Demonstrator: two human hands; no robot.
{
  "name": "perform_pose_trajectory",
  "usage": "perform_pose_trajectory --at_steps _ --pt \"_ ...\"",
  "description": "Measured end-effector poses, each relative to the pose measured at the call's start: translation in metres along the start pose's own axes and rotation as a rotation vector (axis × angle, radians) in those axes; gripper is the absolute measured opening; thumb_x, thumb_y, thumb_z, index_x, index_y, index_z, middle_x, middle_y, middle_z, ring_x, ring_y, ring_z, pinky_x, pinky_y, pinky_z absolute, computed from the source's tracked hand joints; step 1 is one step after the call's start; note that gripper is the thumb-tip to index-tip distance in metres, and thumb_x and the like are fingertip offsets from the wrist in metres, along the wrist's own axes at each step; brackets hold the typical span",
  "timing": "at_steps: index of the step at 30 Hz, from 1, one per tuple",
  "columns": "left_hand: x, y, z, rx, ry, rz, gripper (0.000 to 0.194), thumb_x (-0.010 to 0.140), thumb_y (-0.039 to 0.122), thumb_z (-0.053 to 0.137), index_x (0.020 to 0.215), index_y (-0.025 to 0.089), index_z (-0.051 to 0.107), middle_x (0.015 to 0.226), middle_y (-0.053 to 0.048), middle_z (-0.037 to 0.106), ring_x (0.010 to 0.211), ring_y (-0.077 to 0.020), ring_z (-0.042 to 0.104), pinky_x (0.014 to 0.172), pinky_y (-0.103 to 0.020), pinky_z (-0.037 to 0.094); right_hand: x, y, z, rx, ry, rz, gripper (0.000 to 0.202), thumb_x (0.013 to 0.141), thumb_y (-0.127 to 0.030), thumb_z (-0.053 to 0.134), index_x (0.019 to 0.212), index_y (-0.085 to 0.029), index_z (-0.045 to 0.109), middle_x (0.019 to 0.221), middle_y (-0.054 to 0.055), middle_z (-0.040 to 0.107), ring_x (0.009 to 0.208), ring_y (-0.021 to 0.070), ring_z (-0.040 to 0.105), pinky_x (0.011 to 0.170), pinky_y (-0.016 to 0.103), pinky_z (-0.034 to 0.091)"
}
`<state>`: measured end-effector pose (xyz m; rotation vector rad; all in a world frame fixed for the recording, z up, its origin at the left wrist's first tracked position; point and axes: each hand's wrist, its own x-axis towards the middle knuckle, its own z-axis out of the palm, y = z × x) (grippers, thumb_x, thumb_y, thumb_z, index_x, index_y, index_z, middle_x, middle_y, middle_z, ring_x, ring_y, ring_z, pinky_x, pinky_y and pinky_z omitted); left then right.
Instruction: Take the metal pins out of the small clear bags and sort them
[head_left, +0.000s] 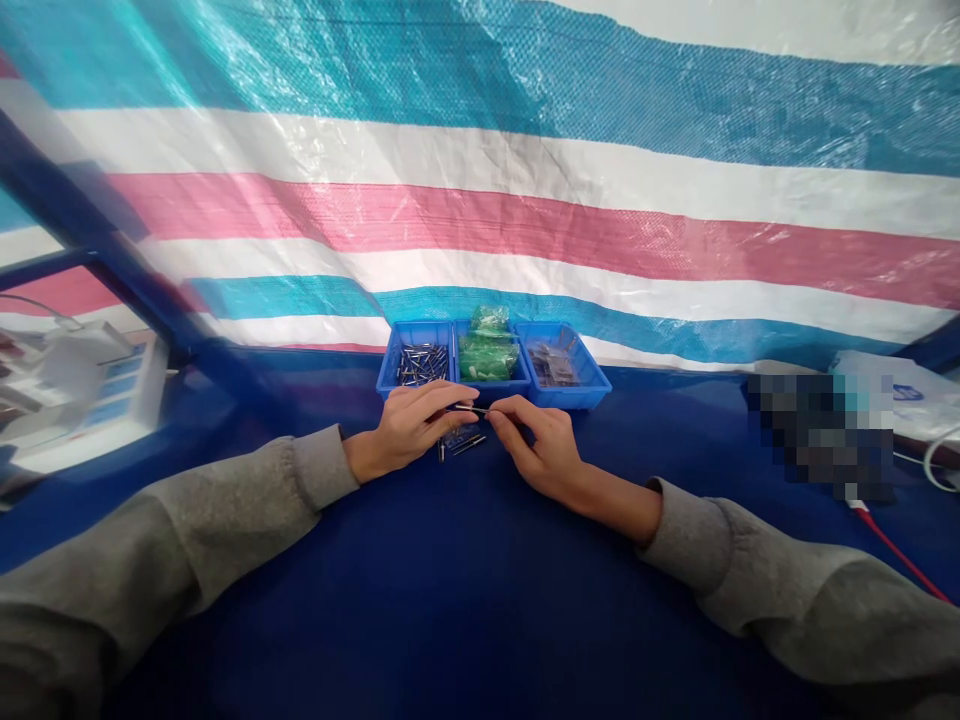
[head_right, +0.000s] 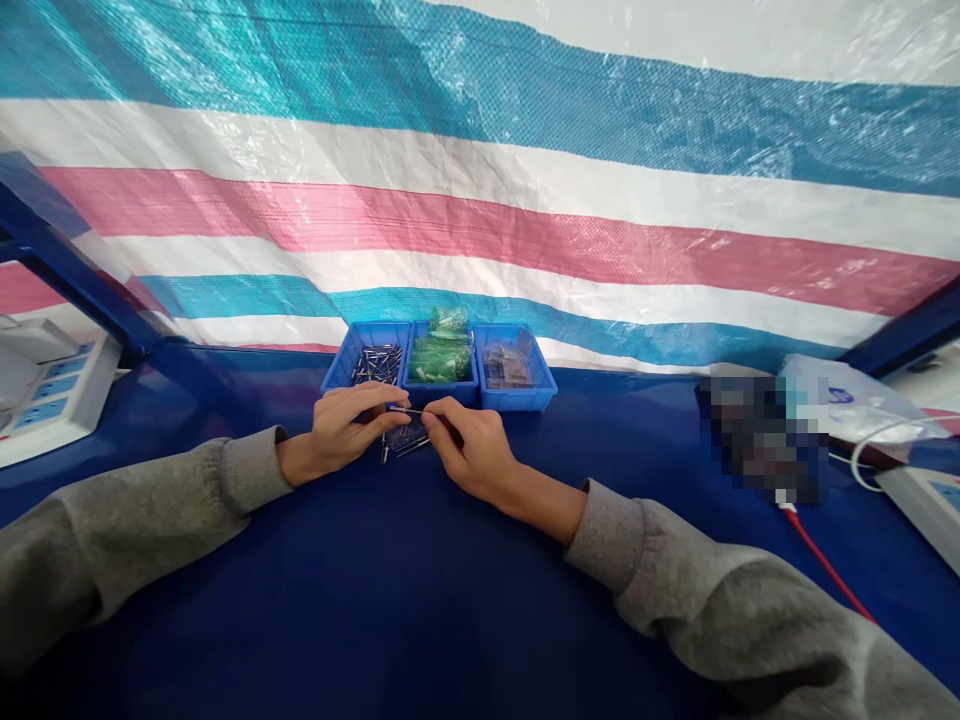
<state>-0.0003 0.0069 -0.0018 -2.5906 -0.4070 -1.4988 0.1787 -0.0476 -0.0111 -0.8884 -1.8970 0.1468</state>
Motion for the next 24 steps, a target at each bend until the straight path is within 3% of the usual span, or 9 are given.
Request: perform_pose_trajectory --at_steps 8,14,18,24 --pt "0.001 0.001 -0.002 0.002 0.013 0.030 0.015 0.079 0.020 0.063 0.092 0.014 0.061 0.080 -0.003 0.069 0.073 -0.0098 0.066 0.061 -0.016 0.051 -0.001 -0.001 -0.002 0.003 0.058 0.058 0.016 0.089 -0.020 0.043 0.077 -0.017 0.053 0.052 -0.005 0.048 0.041 0.0056 0.040 0.044 0.018 0.032" --pt "0.003 -0.001 -0.004 -0.017 0.021 0.087 0.023 0.076 0.017 0.066 0.099 0.017 0.061 0.101 -0.008 0.066 0.092 -0.0164 0.063 0.077 -0.030 0.053 0.000 -0.001 -0.002 0.000 0.058 0.093 0.017 0.089 -0.022 0.043 0.075 -0.018 0.053 0.052 -0.005 0.049 0.042 0.0067 0.042 0.044 0.019 0.033" --pt "0.009 0.002 -0.008 0.044 -0.028 0.175 0.021 0.077 0.017 0.065 0.097 0.019 0.063 0.102 -0.008 0.068 0.105 -0.0225 0.060 0.080 -0.035 0.051 0.000 -0.002 -0.002 -0.001 0.071 0.083 0.018 0.089 -0.022 0.042 0.074 -0.018 0.052 0.050 -0.005 0.048 0.041 0.0067 0.041 0.044 0.019 0.033" --pt "0.012 0.004 -0.011 0.116 -0.054 0.210 0.017 0.078 0.018 0.064 0.094 0.020 0.064 0.098 -0.006 0.070 0.103 -0.0214 0.062 0.081 -0.034 0.050 0.001 -0.003 -0.002 -0.006 0.081 0.071 0.018 0.089 -0.022 0.043 0.074 -0.018 0.052 0.049 -0.005 0.048 0.040 0.0063 0.040 0.043 0.019 0.033"
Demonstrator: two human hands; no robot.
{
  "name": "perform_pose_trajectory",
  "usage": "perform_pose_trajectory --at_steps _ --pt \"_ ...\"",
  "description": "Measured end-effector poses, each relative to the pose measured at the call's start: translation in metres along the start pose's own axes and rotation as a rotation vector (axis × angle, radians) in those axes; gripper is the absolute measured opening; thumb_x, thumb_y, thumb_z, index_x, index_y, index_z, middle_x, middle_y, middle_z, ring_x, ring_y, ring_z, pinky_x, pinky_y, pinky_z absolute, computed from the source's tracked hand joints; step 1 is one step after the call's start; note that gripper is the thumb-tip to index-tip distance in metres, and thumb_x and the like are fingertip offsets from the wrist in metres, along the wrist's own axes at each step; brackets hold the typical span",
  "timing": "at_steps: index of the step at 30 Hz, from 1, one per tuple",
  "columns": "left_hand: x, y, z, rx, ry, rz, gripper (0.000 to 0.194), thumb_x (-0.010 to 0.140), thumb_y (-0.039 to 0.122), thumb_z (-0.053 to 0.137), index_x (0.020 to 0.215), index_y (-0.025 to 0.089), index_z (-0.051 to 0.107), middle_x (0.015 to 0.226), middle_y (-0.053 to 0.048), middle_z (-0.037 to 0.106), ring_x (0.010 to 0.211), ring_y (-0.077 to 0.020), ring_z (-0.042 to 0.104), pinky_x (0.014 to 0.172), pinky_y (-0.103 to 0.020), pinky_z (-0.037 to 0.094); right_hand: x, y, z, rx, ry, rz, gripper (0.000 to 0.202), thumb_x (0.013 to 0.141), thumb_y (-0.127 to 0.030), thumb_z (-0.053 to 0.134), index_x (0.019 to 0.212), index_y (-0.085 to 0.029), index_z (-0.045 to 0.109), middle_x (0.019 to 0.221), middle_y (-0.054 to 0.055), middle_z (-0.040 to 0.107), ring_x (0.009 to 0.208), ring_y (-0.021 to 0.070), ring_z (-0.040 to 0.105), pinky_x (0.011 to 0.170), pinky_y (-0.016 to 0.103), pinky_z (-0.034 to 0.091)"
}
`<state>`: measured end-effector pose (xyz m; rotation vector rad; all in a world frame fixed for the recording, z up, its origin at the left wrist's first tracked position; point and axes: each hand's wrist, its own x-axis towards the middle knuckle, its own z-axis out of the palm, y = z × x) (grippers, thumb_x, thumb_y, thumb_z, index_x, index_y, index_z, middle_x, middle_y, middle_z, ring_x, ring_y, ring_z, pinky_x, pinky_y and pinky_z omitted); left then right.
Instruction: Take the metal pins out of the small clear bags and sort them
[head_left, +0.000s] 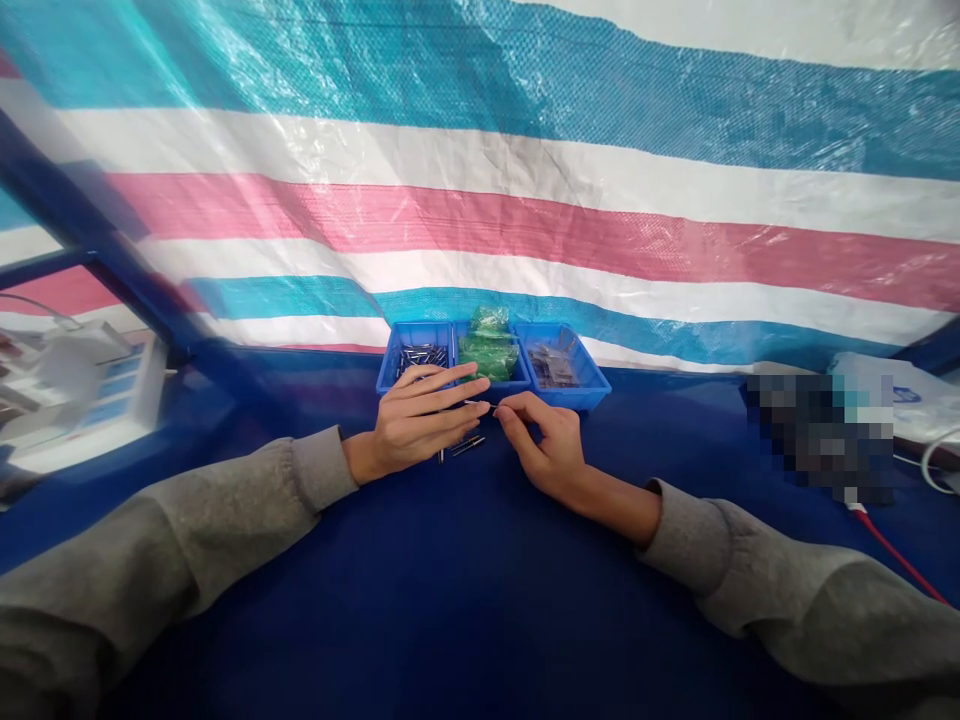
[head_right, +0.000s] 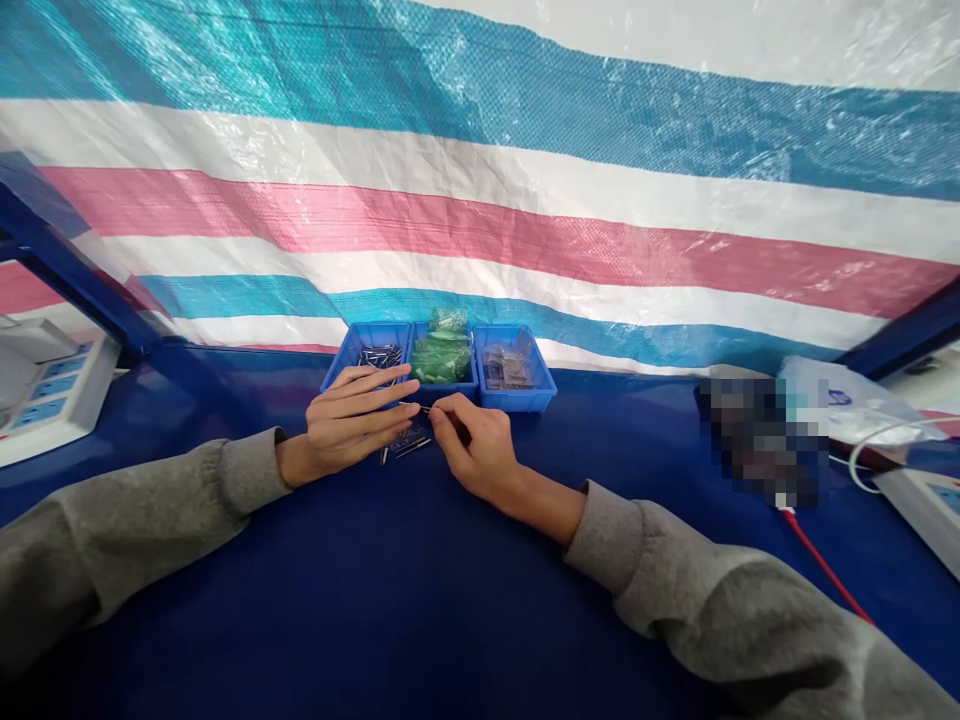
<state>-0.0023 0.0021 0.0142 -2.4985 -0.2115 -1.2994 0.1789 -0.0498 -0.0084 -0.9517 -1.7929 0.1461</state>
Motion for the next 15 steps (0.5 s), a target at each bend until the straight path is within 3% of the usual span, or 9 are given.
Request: perform_pose_trajectory --at_steps 15 --pt "-0.0077 -0.0031 0.0025 -0.093 -0.007 -0.014 0.023 0.080 0.013 0.061 0.102 0.020 0.061 0.103 -0.007 0.068 0.094 -0.0160 0.066 0.076 -0.029 0.049 -0.0007 0.0008 -0.0008 0.003 -0.007 -0.022 0.017 0.089 -0.020 0.043 0.076 -0.017 0.054 0.051 -0.005 0.049 0.041 0.0061 0.041 0.044 0.019 0.033"
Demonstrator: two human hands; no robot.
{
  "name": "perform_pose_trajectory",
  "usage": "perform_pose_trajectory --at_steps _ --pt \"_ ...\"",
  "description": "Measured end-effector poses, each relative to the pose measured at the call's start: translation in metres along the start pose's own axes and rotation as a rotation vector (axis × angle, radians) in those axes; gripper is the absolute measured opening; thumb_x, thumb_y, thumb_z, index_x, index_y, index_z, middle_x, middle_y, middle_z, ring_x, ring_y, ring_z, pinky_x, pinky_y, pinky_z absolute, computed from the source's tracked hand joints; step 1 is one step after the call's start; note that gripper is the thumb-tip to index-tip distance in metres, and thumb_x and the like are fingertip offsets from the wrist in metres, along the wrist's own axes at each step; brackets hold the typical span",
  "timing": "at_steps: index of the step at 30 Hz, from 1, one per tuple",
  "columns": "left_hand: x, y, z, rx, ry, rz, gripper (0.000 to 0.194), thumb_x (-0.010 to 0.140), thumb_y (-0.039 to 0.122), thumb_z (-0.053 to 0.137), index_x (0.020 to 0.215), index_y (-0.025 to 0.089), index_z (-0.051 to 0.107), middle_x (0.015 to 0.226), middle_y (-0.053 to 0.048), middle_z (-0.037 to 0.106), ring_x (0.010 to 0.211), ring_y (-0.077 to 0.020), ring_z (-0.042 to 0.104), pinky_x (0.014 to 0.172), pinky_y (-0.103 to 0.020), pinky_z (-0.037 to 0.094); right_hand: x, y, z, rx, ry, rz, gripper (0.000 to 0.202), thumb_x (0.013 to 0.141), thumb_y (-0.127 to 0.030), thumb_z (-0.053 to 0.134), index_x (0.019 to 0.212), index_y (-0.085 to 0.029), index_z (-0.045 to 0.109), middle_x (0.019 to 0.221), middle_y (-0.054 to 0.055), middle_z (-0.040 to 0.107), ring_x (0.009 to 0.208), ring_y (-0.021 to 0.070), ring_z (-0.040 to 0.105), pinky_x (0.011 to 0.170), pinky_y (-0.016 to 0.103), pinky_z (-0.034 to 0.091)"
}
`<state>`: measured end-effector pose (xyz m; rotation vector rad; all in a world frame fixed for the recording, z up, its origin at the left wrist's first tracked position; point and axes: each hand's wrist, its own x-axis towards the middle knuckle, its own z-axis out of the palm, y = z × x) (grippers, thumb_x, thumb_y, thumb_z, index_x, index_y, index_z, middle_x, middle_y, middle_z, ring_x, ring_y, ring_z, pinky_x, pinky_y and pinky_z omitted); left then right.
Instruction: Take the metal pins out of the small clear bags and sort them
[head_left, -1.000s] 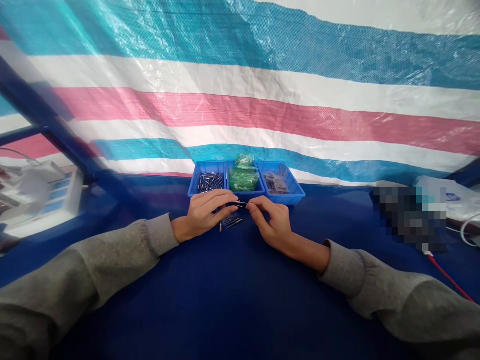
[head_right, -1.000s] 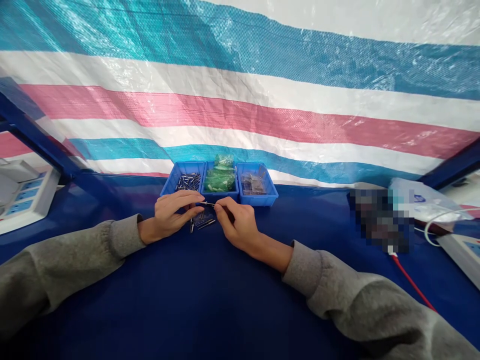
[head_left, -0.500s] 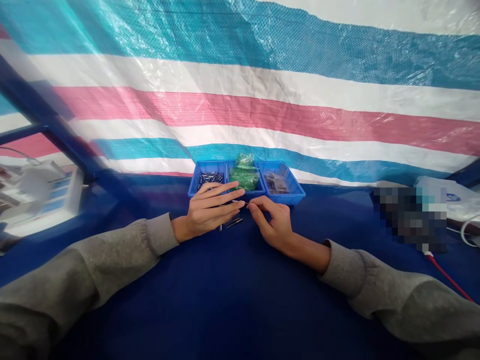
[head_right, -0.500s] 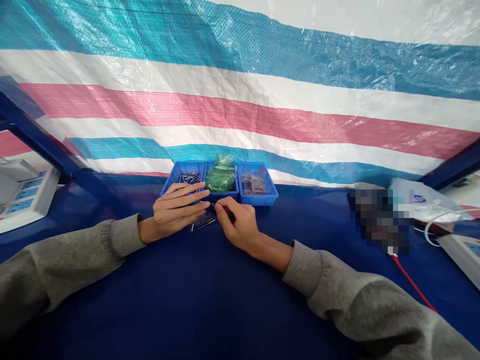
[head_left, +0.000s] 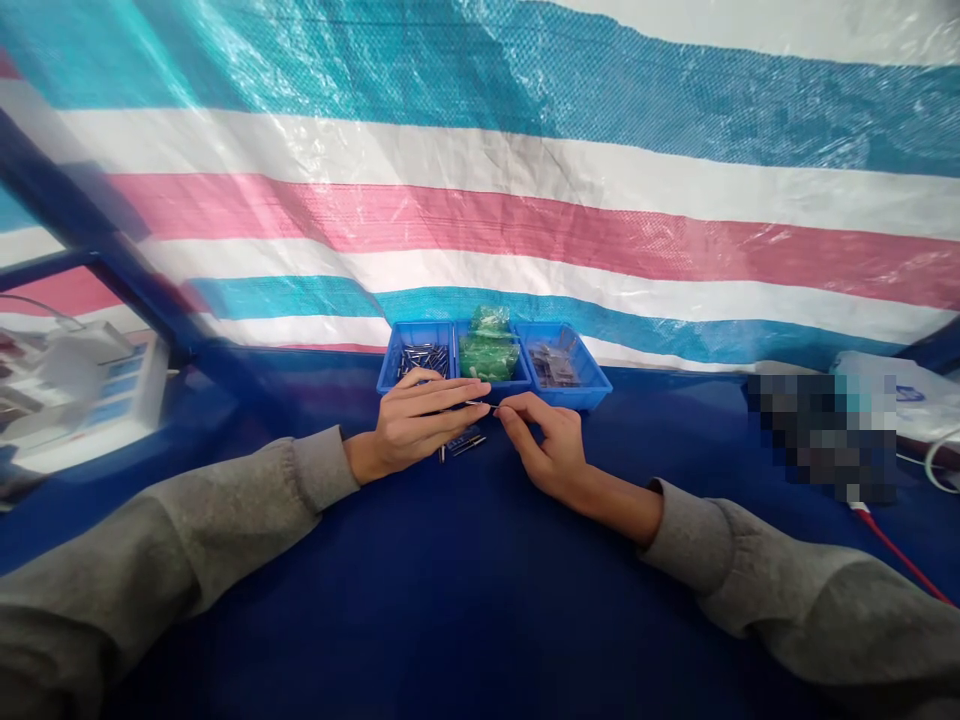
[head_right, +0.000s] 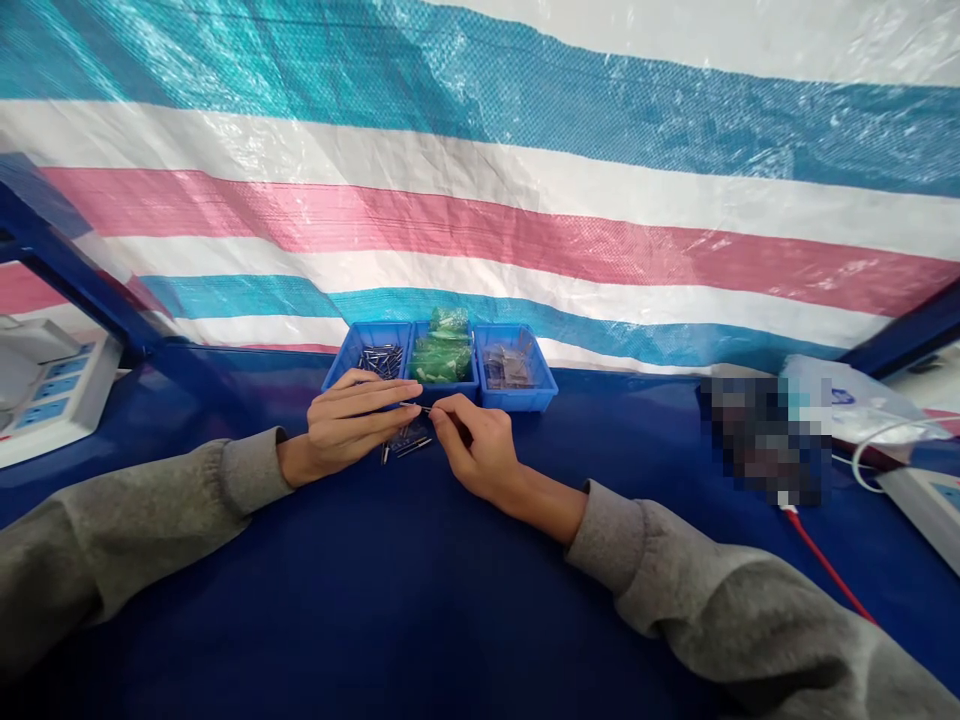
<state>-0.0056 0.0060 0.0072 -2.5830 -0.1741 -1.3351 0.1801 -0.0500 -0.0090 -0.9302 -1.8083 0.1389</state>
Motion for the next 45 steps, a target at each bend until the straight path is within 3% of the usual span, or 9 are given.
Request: perform_pose_trajectory --at_steps 6,17,23,30,38,42,45 --pt "0.0010 -0.0001 0.0007 -0.037 0.017 -0.025 0.021 0.081 0.014 0.060 0.100 0.019 0.063 0.098 -0.007 0.070 0.087 -0.0154 0.066 0.070 -0.028 0.049 -0.0004 -0.0003 -0.0004 0.000 0.002 0.001 0.017 0.089 -0.022 0.043 0.077 -0.017 0.054 0.052 -0.004 0.051 0.041 0.0066 0.042 0.043 0.019 0.034" --pt "-0.0043 -0.0007 0.0078 -0.023 0.060 -0.204 0.009 0.079 0.023 0.063 0.086 0.016 0.064 0.065 -0.001 0.065 0.062 -0.0109 0.058 0.060 -0.024 0.046 -0.0001 0.0000 -0.0006 0.022 -0.024 -0.004 0.020 0.090 -0.024 0.042 0.079 -0.017 0.057 0.052 -0.004 0.051 0.042 0.0069 0.044 0.044 0.019 0.035" --pt "-0.0041 -0.0014 0.0080 -0.031 0.054 -0.195 0.015 0.084 0.026 0.057 0.073 0.015 0.060 0.058 0.000 0.059 0.056 -0.0100 0.051 0.057 -0.024 0.043 0.0004 0.0008 -0.0005 0.051 -0.060 -0.020 0.022 0.091 -0.023 0.039 0.082 -0.016 0.057 0.053 -0.004 0.051 0.042 0.0063 0.045 0.045 0.019 0.035" --pt "-0.0042 -0.0008 0.0072 -0.049 0.082 -0.167 0.013 0.084 0.021 0.055 0.073 0.015 0.057 0.057 -0.001 0.057 0.054 -0.0096 0.048 0.053 -0.023 0.040 0.0012 0.0012 0.0018 0.011 -0.073 0.003 0.017 0.090 -0.025 0.042 0.087 -0.017 0.057 0.057 -0.002 0.055 0.048 0.0087 0.049 0.048 0.020 0.039" --pt "-0.0016 0.0007 0.0069 -0.046 0.110 -0.159 0.014 0.084 0.018 0.055 0.071 0.014 0.056 0.054 -0.001 0.055 0.051 -0.0091 0.046 0.050 -0.021 0.039 0.0042 -0.0011 0.0014 0.006 -0.039 -0.049 0.017 0.088 -0.018 0.043 0.086 -0.016 0.059 0.073 0.005 0.058 0.065 0.0138 0.053 0.059 0.027 0.045" --pt "-0.0011 0.0013 0.0061 -0.030 0.109 -0.155 0.015 0.084 0.019 0.055 0.070 0.014 0.055 0.053 0.000 0.054 0.050 -0.0087 0.046 0.050 -0.021 0.039 0.0048 -0.0014 0.0006 -0.035 0.041 -0.141 0.018 0.085 -0.014 0.045 0.090 -0.017 0.062 0.090 0.010 0.062 0.086 0.0195 0.056 0.076 0.037 0.048" --pt "-0.0011 0.0016 0.0055 -0.024 0.106 -0.152 0.015 0.084 0.019 0.054 0.070 0.014 0.055 0.053 0.000 0.054 0.049 -0.0081 0.046 0.049 -0.020 0.039 0.0043 -0.0012 0.0004 -0.075 0.035 -0.193 0.024 0.084 -0.013 0.045 0.101 -0.018 0.062 0.112 0.012 0.060 0.109 0.0240 0.051 0.093 0.047 0.042"
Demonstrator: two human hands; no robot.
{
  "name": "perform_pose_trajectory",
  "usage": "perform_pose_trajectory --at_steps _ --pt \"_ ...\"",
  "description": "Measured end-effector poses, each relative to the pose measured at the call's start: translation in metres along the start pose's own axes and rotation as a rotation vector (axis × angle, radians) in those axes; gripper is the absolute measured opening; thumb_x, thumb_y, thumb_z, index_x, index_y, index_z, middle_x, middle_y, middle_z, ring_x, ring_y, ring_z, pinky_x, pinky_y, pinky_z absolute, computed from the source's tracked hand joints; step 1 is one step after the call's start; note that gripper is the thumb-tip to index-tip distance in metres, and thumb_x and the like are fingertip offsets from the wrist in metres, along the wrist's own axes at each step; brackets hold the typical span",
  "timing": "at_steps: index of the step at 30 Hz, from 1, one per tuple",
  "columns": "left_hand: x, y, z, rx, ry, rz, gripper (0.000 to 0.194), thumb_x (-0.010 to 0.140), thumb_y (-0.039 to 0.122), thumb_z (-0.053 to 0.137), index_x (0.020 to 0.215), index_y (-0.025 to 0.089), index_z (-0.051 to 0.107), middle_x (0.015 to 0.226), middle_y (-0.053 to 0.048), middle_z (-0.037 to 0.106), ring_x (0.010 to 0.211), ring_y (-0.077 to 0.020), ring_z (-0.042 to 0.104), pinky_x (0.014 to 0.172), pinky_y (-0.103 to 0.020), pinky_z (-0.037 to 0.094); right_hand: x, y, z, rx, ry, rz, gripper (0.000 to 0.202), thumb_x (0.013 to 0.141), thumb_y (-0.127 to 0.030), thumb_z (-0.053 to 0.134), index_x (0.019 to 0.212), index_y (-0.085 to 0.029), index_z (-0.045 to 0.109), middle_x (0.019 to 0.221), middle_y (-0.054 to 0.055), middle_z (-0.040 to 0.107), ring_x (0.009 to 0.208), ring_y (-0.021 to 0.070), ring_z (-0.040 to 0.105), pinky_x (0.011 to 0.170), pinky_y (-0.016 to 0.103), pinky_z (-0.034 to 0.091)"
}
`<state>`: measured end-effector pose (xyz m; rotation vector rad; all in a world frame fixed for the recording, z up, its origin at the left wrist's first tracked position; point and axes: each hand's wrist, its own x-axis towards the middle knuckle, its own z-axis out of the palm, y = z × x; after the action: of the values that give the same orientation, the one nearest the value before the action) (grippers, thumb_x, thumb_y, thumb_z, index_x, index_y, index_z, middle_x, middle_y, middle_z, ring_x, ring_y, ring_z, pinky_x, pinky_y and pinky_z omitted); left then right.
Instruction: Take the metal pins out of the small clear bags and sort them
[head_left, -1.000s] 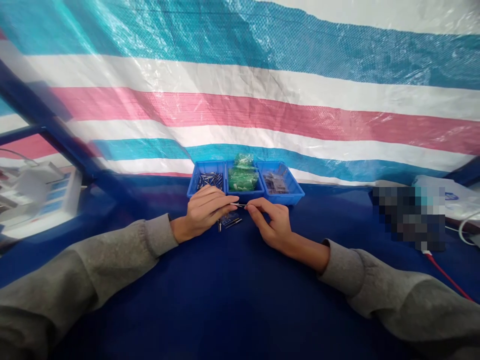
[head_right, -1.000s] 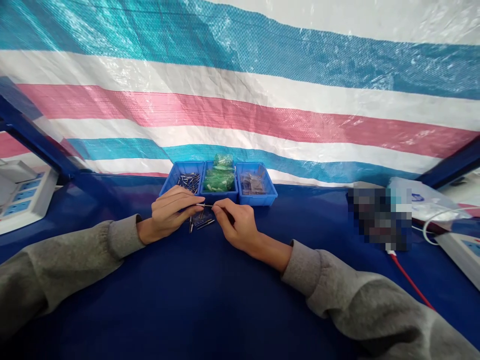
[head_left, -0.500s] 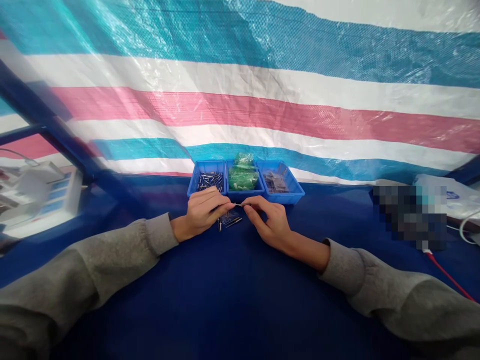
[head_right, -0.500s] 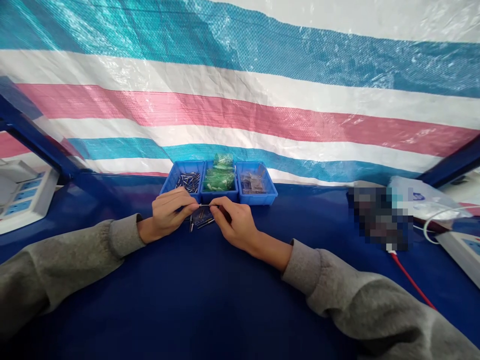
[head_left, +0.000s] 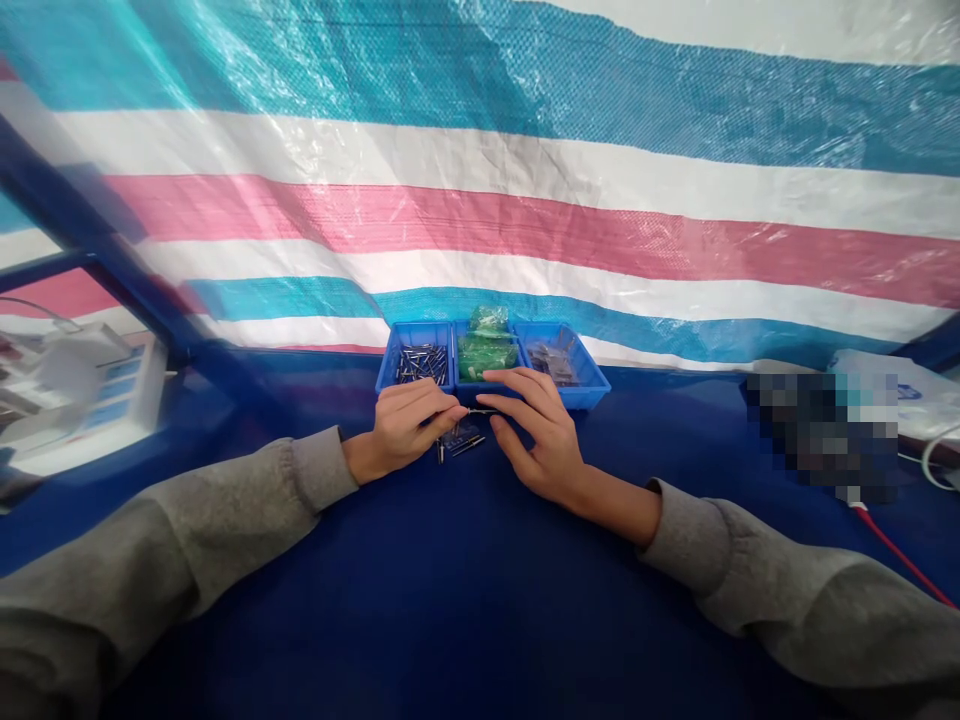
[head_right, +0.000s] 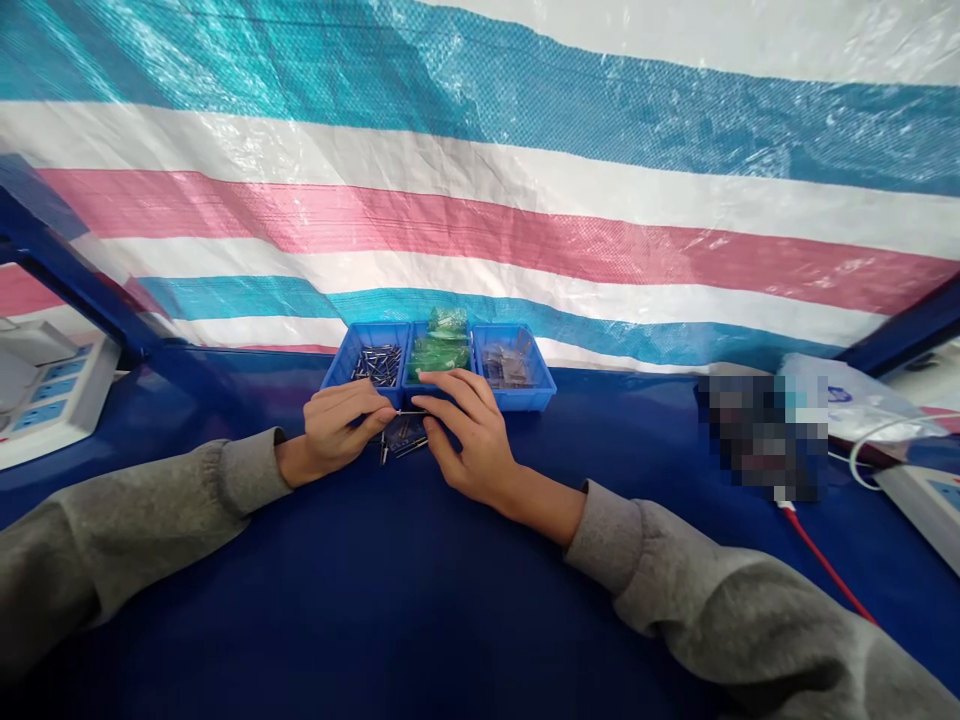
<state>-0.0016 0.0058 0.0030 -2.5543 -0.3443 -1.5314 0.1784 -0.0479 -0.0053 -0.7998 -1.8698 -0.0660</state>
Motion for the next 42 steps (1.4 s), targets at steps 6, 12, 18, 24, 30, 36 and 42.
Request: perform_pose_trajectory --at_steps 6,12,18,24,30,36,42 --pt "0.0004 0.0010 -0.0003 0.003 0.007 0.002 0.015 0.084 0.018 0.055 0.070 0.013 0.055 0.054 0.000 0.055 0.049 -0.0081 0.047 0.050 -0.020 0.039 -0.0020 0.0015 0.0017 -0.040 -0.101 -0.021 0.037 0.085 -0.015 0.044 0.121 -0.015 0.052 0.136 0.012 0.044 0.134 0.0266 0.026 0.104 0.052 0.031" --pt "0.0009 0.0020 -0.0005 0.013 0.014 -0.014 0.015 0.084 0.017 0.054 0.069 0.013 0.056 0.053 0.000 0.056 0.048 -0.0073 0.046 0.050 -0.019 0.038 -0.0024 0.0030 0.0023 -0.053 -0.096 -0.034 0.037 0.086 -0.015 0.043 0.123 -0.017 0.051 0.136 0.011 0.045 0.134 0.0245 0.026 0.105 0.052 0.031" --pt "0.0005 0.0015 -0.0010 0.029 -0.009 -0.020 0.017 0.085 0.019 0.053 0.070 0.013 0.056 0.055 0.000 0.057 0.048 -0.0070 0.048 0.049 -0.018 0.038 -0.0007 0.0018 0.0017 -0.043 -0.053 -0.048 0.022 0.087 -0.016 0.046 0.101 -0.016 0.063 0.125 0.012 0.056 0.128 0.0242 0.038 0.101 0.047 0.039" --pt "-0.0004 -0.0006 -0.0006 -0.020 -0.062 -0.025 0.018 0.088 0.023 0.050 0.075 0.013 0.057 0.059 0.000 0.059 0.050 -0.0068 0.050 0.051 -0.017 0.040 -0.0001 0.0012 0.0016 -0.035 -0.018 -0.042 0.016 0.087 -0.015 0.047 0.087 -0.017 0.063 0.118 0.011 0.061 0.120 0.0241 0.047 0.096 0.046 0.043" --pt "-0.0006 -0.0004 0.0000 0.016 -0.063 -0.009 0.016 0.085 0.026 0.056 0.076 0.013 0.057 0.061 -0.001 0.062 0.054 -0.0077 0.057 0.053 -0.017 0.044 -0.0009 0.0023 0.0029 0.010 0.004 -0.032 0.014 0.087 -0.014 0.048 0.079 -0.017 0.060 0.109 0.011 0.064 0.110 0.0232 0.051 0.093 0.045 0.044" --pt "0.0033 0.0046 -0.0039 0.023 -0.015 0.094 0.013 0.085 0.022 0.056 0.076 0.014 0.060 0.066 -0.002 0.065 0.060 -0.0075 0.061 0.059 -0.015 0.048 -0.0005 0.0026 0.0027 0.041 -0.010 -0.036 0.018 0.085 -0.013 0.050 0.069 -0.016 0.057 0.097 0.011 0.065 0.099 0.0221 0.054 0.087 0.043 0.046" --pt "0.0038 0.0054 -0.0043 0.011 -0.017 0.076 0.013 0.085 0.020 0.054 0.076 0.013 0.059 0.066 -0.003 0.065 0.059 -0.0080 0.061 0.056 -0.016 0.047 -0.0004 0.0024 0.0030 0.047 -0.025 -0.015 0.017 0.085 -0.016 0.051 0.069 -0.017 0.056 0.092 0.009 0.064 0.090 0.0199 0.056 0.081 0.040 0.047"
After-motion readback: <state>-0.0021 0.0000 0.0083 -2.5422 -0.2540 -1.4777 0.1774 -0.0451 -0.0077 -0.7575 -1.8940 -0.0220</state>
